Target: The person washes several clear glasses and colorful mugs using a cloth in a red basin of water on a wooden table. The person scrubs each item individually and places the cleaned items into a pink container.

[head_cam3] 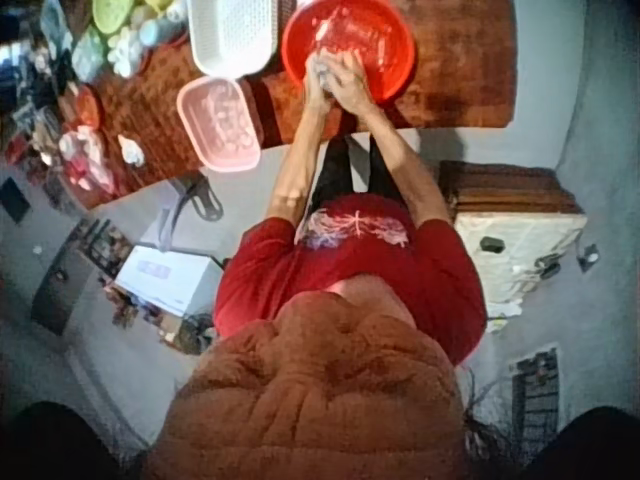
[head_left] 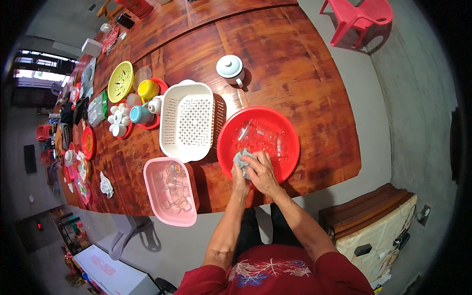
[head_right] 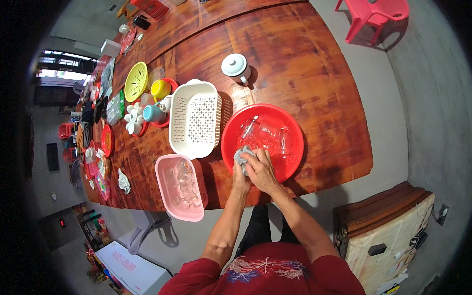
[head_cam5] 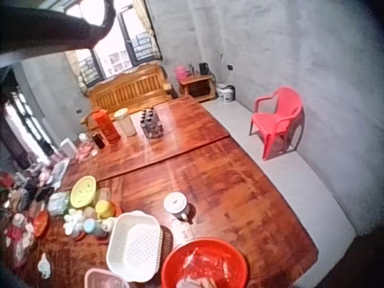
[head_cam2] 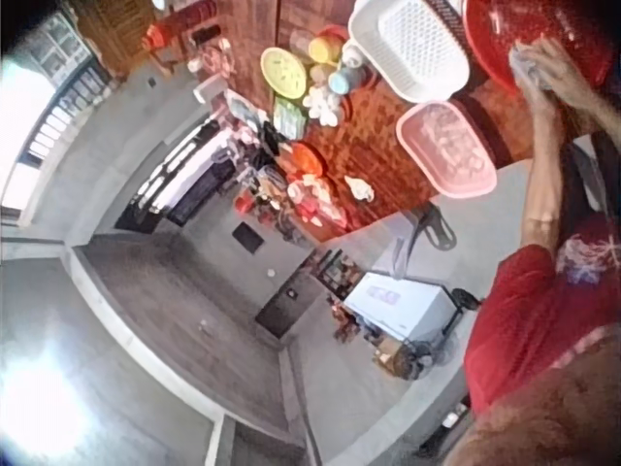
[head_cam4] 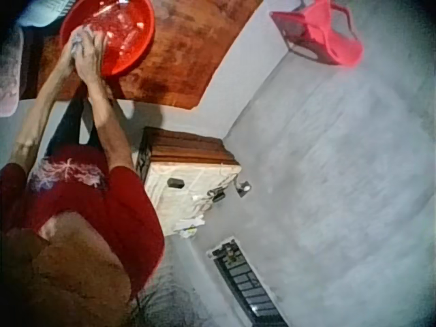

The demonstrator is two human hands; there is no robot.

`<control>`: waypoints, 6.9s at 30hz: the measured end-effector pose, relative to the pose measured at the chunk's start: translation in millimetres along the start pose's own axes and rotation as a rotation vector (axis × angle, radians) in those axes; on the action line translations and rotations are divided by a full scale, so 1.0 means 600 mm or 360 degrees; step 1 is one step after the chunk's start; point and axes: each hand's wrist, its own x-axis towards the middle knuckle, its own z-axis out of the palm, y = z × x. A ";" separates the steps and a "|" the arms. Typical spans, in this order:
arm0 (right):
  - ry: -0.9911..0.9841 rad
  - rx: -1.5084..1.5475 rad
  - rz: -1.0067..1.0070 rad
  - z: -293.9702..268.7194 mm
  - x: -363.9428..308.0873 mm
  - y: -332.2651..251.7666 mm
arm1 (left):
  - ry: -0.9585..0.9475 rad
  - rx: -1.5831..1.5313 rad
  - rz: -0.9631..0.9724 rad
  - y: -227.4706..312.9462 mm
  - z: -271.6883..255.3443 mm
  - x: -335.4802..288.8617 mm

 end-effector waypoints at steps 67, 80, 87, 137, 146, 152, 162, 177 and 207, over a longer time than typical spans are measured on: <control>0.0308 0.0212 0.0209 -0.048 0.005 -0.037 | -0.0121 -0.0741 -0.0037 0.073 0.079 -0.022; 0.0185 0.0271 0.0481 -0.005 -0.003 0.094 | -0.0109 -0.0470 -0.0320 0.065 0.051 -0.011; -0.0349 -0.1005 0.0291 0.082 -0.026 0.139 | -0.0033 -0.0666 -0.0492 0.073 -0.004 0.016; 0.0327 -0.0433 0.0597 0.053 -0.025 0.114 | 0.0102 -0.0052 0.0232 0.059 0.008 0.010; -0.0569 -0.0877 0.0402 0.063 -0.016 0.157 | -0.0044 -0.0185 -0.0199 0.065 -0.020 0.027; -0.0092 0.0417 0.0255 -0.046 -0.018 -0.030 | 0.0051 -0.0251 -0.0290 0.049 0.010 0.031; 0.0133 -0.0445 -0.0590 -0.002 0.045 -0.067 | -0.0704 -0.0515 -0.0176 0.012 0.004 0.062; -0.0442 0.0556 0.0419 -0.084 0.098 0.061 | -0.0422 0.0568 0.0601 0.065 0.084 -0.039; 0.0125 -0.0026 -0.0171 -0.037 0.010 -0.031 | -0.0215 -0.0799 -0.0143 0.028 0.061 -0.008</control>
